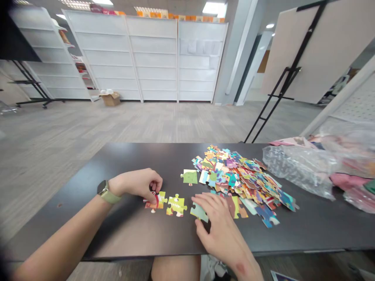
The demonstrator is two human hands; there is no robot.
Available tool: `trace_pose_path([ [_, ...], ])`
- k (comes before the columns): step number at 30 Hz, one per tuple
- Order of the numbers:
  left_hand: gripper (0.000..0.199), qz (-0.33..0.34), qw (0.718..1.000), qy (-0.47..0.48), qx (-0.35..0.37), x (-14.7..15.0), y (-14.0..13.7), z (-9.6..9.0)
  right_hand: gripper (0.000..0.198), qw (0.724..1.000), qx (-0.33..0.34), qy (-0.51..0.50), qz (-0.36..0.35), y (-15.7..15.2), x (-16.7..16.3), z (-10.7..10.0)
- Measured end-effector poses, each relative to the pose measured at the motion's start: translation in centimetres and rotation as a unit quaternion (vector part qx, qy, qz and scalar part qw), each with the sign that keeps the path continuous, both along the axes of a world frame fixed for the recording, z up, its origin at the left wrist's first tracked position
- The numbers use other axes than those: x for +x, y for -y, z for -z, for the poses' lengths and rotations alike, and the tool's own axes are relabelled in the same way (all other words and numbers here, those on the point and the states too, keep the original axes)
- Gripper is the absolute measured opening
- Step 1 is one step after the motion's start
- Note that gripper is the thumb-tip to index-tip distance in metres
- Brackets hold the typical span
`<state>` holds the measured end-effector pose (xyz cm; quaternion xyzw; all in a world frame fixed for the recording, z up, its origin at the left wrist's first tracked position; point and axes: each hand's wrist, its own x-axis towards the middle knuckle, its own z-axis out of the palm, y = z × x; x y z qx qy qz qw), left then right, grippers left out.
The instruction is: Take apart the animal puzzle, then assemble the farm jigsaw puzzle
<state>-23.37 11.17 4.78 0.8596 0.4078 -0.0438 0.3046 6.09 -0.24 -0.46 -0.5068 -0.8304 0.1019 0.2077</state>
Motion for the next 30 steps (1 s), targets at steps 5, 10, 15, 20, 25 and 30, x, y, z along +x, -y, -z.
trace_pose_path([
  [5,0.035,-0.012,1.0,-0.014,0.019,0.4,0.5,-0.2,0.047,1.0,0.007,-0.009,-0.002,-0.1,0.0,0.2],
  [10,0.059,0.0,0.996,-0.037,0.075,0.9,1.5,0.4,0.048,1.0,0.005,-0.018,-0.003,-0.1,0.1,0.2],
  [15,0.055,0.015,0.997,-0.034,0.069,1.2,2.1,0.5,0.048,1.0,0.008,-0.015,-0.009,0.0,0.2,0.5],
  [20,0.054,0.02,0.999,-0.019,0.042,1.7,2.1,0.4,0.048,1.0,0.011,-0.018,-0.011,0.0,0.2,0.4],
  [25,0.056,0.04,0.998,0.002,0.054,1.9,2.2,0.5,0.048,1.0,0.005,-0.019,-0.011,0.0,0.0,0.1],
  [30,0.047,0.062,0.993,0.046,0.09,2.3,2.5,-0.4,0.049,1.0,0.01,-0.025,-0.013,0.0,0.1,0.2],
])
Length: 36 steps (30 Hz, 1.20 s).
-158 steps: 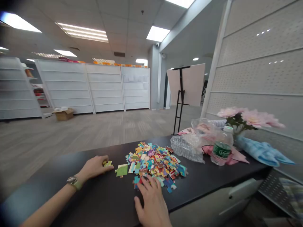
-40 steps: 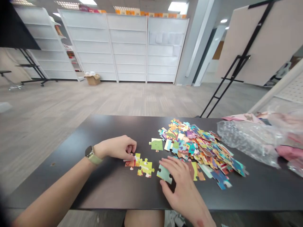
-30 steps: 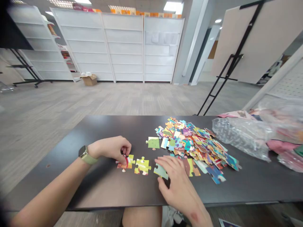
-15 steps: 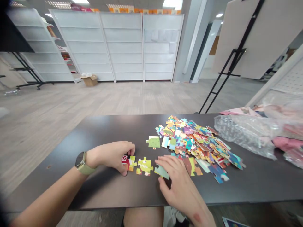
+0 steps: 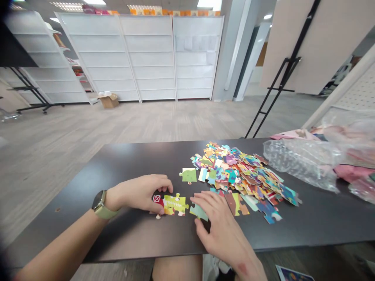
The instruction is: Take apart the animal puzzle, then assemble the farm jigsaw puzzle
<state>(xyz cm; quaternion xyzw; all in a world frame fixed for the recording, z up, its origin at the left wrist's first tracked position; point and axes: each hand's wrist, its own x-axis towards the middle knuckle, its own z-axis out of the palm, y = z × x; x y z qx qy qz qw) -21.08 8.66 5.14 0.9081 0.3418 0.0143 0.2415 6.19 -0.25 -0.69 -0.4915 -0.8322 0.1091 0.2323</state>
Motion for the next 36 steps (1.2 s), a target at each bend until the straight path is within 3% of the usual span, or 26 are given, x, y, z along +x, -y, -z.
trace_pose_path([
  [11,0.003,0.057,0.998,0.008,-0.02,0.7,-0.3,0.5,0.048,1.0,-0.006,-0.001,0.005,0.1,-0.1,0.0],
  [16,0.003,0.054,0.998,0.018,-0.036,0.5,-0.4,0.7,0.049,1.0,-0.001,-0.011,0.003,0.1,0.0,-0.1],
  [24,0.01,0.056,0.998,-0.013,0.002,0.7,-0.3,0.1,0.048,1.0,-0.006,-0.024,-0.001,0.2,-0.2,-0.3],
  [28,0.013,0.03,0.999,-0.011,-0.038,0.7,-0.4,-0.1,0.056,0.999,-0.007,-0.052,-0.015,0.3,-0.1,-0.3],
  [36,0.004,0.002,0.994,0.011,-0.11,0.2,-0.9,0.9,0.05,0.988,0.007,-0.133,0.081,0.1,0.7,0.3],
])
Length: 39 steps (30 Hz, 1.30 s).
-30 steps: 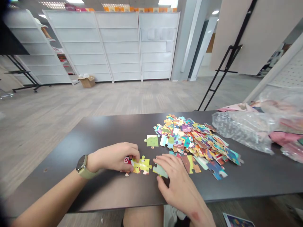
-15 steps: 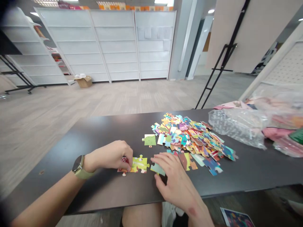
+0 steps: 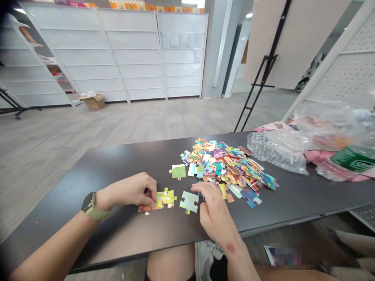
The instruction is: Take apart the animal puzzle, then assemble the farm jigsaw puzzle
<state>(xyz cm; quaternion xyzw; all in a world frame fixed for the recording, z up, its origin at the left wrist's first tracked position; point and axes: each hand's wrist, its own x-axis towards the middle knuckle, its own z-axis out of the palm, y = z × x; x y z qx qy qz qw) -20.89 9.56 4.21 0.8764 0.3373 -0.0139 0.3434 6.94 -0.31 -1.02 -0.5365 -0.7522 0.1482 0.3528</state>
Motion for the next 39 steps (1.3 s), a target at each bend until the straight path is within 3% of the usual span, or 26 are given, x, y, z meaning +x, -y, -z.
trace_pose_path([
  [6,0.022,-0.037,0.991,0.07,0.108,0.4,-0.4,-0.3,0.044,1.0,0.007,-0.007,0.001,0.0,-0.2,-0.1],
  [10,0.042,-0.126,0.956,0.151,0.219,0.1,-0.7,-0.4,0.025,0.998,0.043,-0.028,0.043,0.1,0.0,-0.2],
  [15,0.045,-0.156,0.923,0.166,0.312,-0.5,-1.6,0.7,0.022,0.991,0.078,0.02,-0.102,2.1,-0.6,-0.2],
  [17,0.043,-0.14,0.921,0.148,0.331,-0.5,-1.8,1.1,0.022,0.99,0.071,0.032,-0.117,3.1,-0.5,-0.1],
  [21,0.041,-0.108,0.929,0.115,0.334,-0.3,-1.7,1.3,0.025,0.993,0.096,0.059,0.027,4.3,2.2,0.4],
  [24,0.042,-0.09,0.936,0.104,0.325,-0.1,-1.7,1.4,0.034,0.974,0.12,0.138,0.134,5.1,4.7,1.4],
  [27,0.041,-0.072,0.942,0.098,0.314,0.1,-1.6,1.5,0.033,0.968,0.131,0.168,0.13,6.6,5.1,2.4],
  [34,0.041,-0.052,0.947,0.093,0.304,0.4,-1.2,1.9,0.03,0.976,0.147,0.154,0.051,9.3,1.4,2.4],
  [39,0.042,-0.038,0.949,0.101,0.296,0.6,-1.1,1.5,0.045,0.971,0.146,0.159,0.1,7.9,2.2,2.6],
])
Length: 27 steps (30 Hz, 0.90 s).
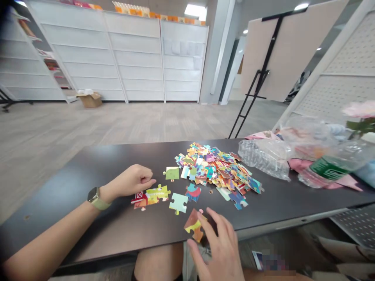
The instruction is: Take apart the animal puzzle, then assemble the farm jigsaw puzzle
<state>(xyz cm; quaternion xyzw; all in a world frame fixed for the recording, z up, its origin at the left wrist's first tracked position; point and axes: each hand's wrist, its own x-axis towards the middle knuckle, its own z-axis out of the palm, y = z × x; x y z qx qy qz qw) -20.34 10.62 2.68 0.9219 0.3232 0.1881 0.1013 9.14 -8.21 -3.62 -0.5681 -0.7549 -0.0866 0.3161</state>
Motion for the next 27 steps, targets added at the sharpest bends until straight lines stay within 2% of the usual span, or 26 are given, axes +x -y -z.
trace_pose_path([
  [2,0.043,0.006,1.0,-0.009,-0.016,0.1,0.1,-0.2,0.041,1.0,0.013,0.001,-0.011,-0.5,0.4,0.3],
  [5,0.035,0.029,0.997,-0.025,-0.06,0.2,0.3,-0.2,0.031,0.997,0.01,-0.02,-0.08,-0.9,-0.2,0.2],
  [7,0.027,0.045,0.995,-0.027,-0.087,0.2,0.2,0.0,0.031,0.988,-0.006,-0.043,-0.149,-1.1,-1.6,-0.6],
  [9,0.027,0.055,0.992,-0.024,-0.112,0.1,0.1,0.3,0.032,0.974,-0.028,-0.066,-0.216,-1.6,-3.5,-1.7],
  [11,0.029,0.06,0.988,-0.02,-0.139,-0.1,-0.1,0.5,0.03,0.964,-0.062,-0.074,-0.248,-2.5,-5.4,-3.0],
  [14,0.031,0.056,0.984,-0.018,-0.169,-0.6,-0.4,0.3,0.032,0.962,-0.119,-0.043,-0.242,-4.3,-7.1,-4.0],
  [16,0.034,0.054,0.982,-0.018,-0.18,-0.8,-0.4,0.1,0.039,0.962,-0.138,-0.013,-0.236,-5.2,-7.3,-3.8],
  [19,0.036,0.054,0.98,-0.013,-0.189,-0.9,-0.5,0.0,0.04,0.968,-0.121,-0.006,-0.22,-5.6,-6.8,-2.6],
  [23,0.038,0.049,0.98,-0.004,-0.194,-1.0,-0.4,0.2,0.027,0.984,-0.076,-0.067,-0.146,-5.0,-6.8,-1.8],
  [25,0.04,0.043,0.979,-0.001,-0.198,-1.0,-0.4,0.2,0.021,0.986,-0.086,-0.078,-0.12,-4.8,-7.3,-2.1],
  [27,0.043,0.038,0.979,-0.001,-0.202,-0.9,-0.5,0.2,0.026,0.985,-0.114,-0.069,-0.11,-4.6,-7.9,-2.7],
])
